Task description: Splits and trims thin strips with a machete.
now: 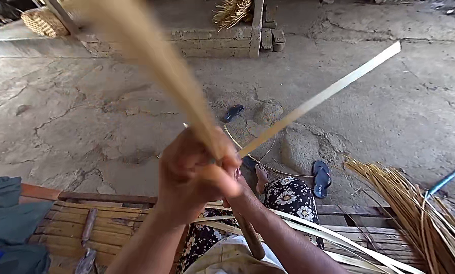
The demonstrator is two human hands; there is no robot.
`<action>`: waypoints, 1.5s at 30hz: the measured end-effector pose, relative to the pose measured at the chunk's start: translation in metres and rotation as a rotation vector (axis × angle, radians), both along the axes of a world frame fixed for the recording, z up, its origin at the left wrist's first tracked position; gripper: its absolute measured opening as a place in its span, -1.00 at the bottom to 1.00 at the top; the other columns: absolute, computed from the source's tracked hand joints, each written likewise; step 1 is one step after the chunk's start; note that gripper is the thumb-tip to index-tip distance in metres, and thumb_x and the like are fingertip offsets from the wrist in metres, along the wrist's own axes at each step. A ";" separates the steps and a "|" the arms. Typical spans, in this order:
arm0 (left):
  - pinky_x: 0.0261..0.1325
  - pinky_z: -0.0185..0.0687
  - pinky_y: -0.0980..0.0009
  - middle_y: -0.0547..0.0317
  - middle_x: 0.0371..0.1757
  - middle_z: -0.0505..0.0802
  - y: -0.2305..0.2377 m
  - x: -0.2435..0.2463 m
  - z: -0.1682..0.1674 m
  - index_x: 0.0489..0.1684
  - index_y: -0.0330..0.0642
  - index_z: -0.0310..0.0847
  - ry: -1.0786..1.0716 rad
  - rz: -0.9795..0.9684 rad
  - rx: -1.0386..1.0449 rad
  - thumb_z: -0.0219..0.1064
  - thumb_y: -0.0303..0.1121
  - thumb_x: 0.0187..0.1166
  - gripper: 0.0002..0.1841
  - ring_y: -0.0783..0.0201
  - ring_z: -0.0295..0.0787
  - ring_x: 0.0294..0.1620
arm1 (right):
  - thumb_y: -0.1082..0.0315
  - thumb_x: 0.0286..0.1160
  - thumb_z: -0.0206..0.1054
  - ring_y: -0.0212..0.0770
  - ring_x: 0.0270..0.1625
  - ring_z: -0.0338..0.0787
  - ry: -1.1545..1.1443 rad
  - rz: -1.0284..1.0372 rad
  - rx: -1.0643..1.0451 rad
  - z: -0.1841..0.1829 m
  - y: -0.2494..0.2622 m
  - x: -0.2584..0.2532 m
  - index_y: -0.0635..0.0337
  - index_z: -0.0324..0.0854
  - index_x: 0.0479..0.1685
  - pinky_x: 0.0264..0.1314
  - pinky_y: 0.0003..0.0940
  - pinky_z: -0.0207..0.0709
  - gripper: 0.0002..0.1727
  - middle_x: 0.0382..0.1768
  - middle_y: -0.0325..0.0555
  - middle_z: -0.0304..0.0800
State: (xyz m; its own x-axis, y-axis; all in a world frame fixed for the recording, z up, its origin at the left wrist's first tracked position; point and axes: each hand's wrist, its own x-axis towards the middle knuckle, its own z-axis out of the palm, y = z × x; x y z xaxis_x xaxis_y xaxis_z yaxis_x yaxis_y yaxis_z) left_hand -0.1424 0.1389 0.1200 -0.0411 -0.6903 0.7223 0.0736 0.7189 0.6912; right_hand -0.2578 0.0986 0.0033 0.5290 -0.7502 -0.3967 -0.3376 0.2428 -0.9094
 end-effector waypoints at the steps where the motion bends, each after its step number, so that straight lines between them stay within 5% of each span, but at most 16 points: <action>1: -0.27 0.75 0.57 0.46 -0.36 0.77 -0.005 0.006 -0.007 -0.18 0.04 0.64 -0.147 0.068 0.068 0.48 -0.03 0.53 -0.75 0.56 0.71 -0.38 | 0.34 0.70 0.28 -0.34 -0.70 0.52 -0.045 -0.040 0.030 -0.001 0.000 -0.001 0.27 0.61 0.07 -0.61 -0.42 0.52 -0.81 -0.50 -0.13 0.59; 3: -0.33 0.73 0.56 0.44 -0.40 0.76 -0.020 0.010 -0.034 -0.19 -0.06 0.65 -0.318 0.253 0.194 0.48 -0.05 0.53 -0.71 0.57 0.69 -0.45 | 0.39 0.69 0.29 -0.35 -0.71 0.51 -0.118 -0.091 0.103 0.000 0.001 -0.003 0.28 0.60 0.08 -0.62 -0.45 0.52 -0.84 -0.44 -0.12 0.61; 6: -0.29 0.73 0.45 0.49 -0.54 0.66 -0.029 0.022 -0.063 -0.24 0.06 0.67 -0.188 0.369 0.266 0.14 0.11 0.76 -0.62 0.52 0.61 -0.54 | 0.46 0.66 0.31 -0.35 -0.76 0.50 -0.279 -0.241 0.248 -0.003 0.000 -0.008 0.32 0.59 0.05 -0.70 -0.50 0.51 -0.86 -0.45 -0.07 0.68; 8: -0.34 0.71 0.49 0.61 -0.63 0.61 -0.026 0.032 -0.063 -0.30 0.22 0.65 0.001 0.389 0.271 0.03 0.16 0.79 -0.61 0.57 0.57 -0.61 | 0.47 0.65 0.31 -0.36 -0.76 0.51 -0.355 -0.305 0.315 -0.008 0.002 -0.014 0.34 0.63 0.05 -0.70 -0.52 0.50 -0.85 -0.47 -0.05 0.70; 11: -0.49 0.64 0.50 0.59 -0.72 0.53 -0.020 0.050 -0.053 -0.44 0.21 0.61 0.164 0.425 0.224 -0.11 0.13 0.84 -0.51 0.53 0.48 -0.72 | 0.48 0.66 0.29 -0.37 -0.78 0.50 -0.417 -0.361 0.361 -0.014 0.000 -0.021 0.38 0.63 0.03 -0.73 -0.52 0.48 -0.85 -0.54 -0.04 0.68; 18: -0.67 0.48 0.50 0.53 -0.82 0.40 0.009 0.136 -0.030 -0.47 0.13 0.51 0.214 0.649 0.122 -0.47 0.07 0.88 -0.37 0.49 0.33 -0.84 | 0.44 0.74 0.19 -0.35 -0.79 0.48 -0.392 -0.555 0.426 -0.056 -0.024 -0.061 0.33 0.51 0.19 -0.77 -0.47 0.47 -0.80 -0.31 0.06 0.81; 20: -0.72 0.43 0.53 0.52 -0.85 0.37 0.012 0.140 -0.025 -0.47 0.12 0.48 0.249 0.678 0.090 -0.43 0.05 0.88 -0.40 0.49 0.30 -0.88 | 0.43 0.75 0.17 -0.36 -0.78 0.51 -0.418 -0.503 0.424 -0.049 -0.022 -0.062 0.33 0.51 0.19 -0.75 -0.49 0.48 -0.80 -0.23 0.08 0.84; 23: -0.66 0.47 0.57 0.59 -0.74 0.51 0.004 0.110 -0.040 -0.21 0.21 0.62 0.218 0.526 0.111 -0.06 -0.03 0.87 -0.67 0.56 0.40 -0.79 | 0.44 0.74 0.19 -0.38 -0.75 0.56 -0.512 -0.349 0.359 -0.014 -0.012 -0.050 0.36 0.59 0.12 -0.70 -0.52 0.53 -0.81 -0.18 0.10 0.88; 27: -0.58 0.45 0.60 0.65 -0.73 0.51 -0.022 0.075 -0.117 -0.21 0.27 0.73 0.163 0.372 0.309 0.25 0.12 0.68 -0.75 0.64 0.39 -0.74 | 0.51 0.72 0.19 -0.37 -0.73 0.61 -0.607 -0.336 0.214 0.024 -0.012 -0.047 0.38 0.58 0.01 -0.69 -0.54 0.56 -0.88 -0.19 0.11 0.89; 30: -0.66 0.24 0.65 0.65 -0.77 0.45 -0.025 0.068 -0.153 -0.50 0.13 0.67 0.285 0.425 0.396 0.10 0.02 0.78 -0.59 0.65 0.25 -0.79 | 0.49 0.71 0.20 -0.35 -0.75 0.59 -0.530 -0.448 0.198 0.011 -0.013 -0.054 0.37 0.59 0.02 -0.73 -0.53 0.51 -0.87 -0.19 0.11 0.90; 34: -0.68 0.31 0.61 0.54 -0.80 0.47 -0.026 0.078 -0.154 -0.64 0.11 0.54 0.405 0.473 0.381 -0.11 0.07 0.84 -0.44 0.58 0.28 -0.83 | 0.45 0.77 0.15 -0.35 -0.78 0.56 -0.487 -0.596 0.315 -0.024 -0.011 -0.070 0.38 0.51 0.09 -0.77 -0.51 0.48 -0.84 -0.20 0.14 0.88; 45: -0.77 0.24 0.59 0.52 -0.90 0.32 -0.024 0.139 -0.150 -0.69 0.10 0.43 0.411 0.691 0.410 -0.28 -0.01 0.89 -0.40 0.54 0.20 -0.91 | 0.44 0.80 0.10 -0.38 -0.82 0.53 -0.444 -0.955 0.138 -0.038 -0.019 -0.137 0.33 0.48 -0.02 -0.84 -0.54 0.46 -0.87 -0.52 -0.03 0.76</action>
State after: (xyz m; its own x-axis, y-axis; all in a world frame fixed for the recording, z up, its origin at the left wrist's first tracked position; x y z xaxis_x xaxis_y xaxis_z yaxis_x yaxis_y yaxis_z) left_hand -0.0029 0.1149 -0.0301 0.6853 -0.6722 0.2800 0.0147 0.3972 0.9176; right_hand -0.3944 0.0792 -0.0345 -0.1369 -0.8943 -0.4260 0.4030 0.3425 -0.8487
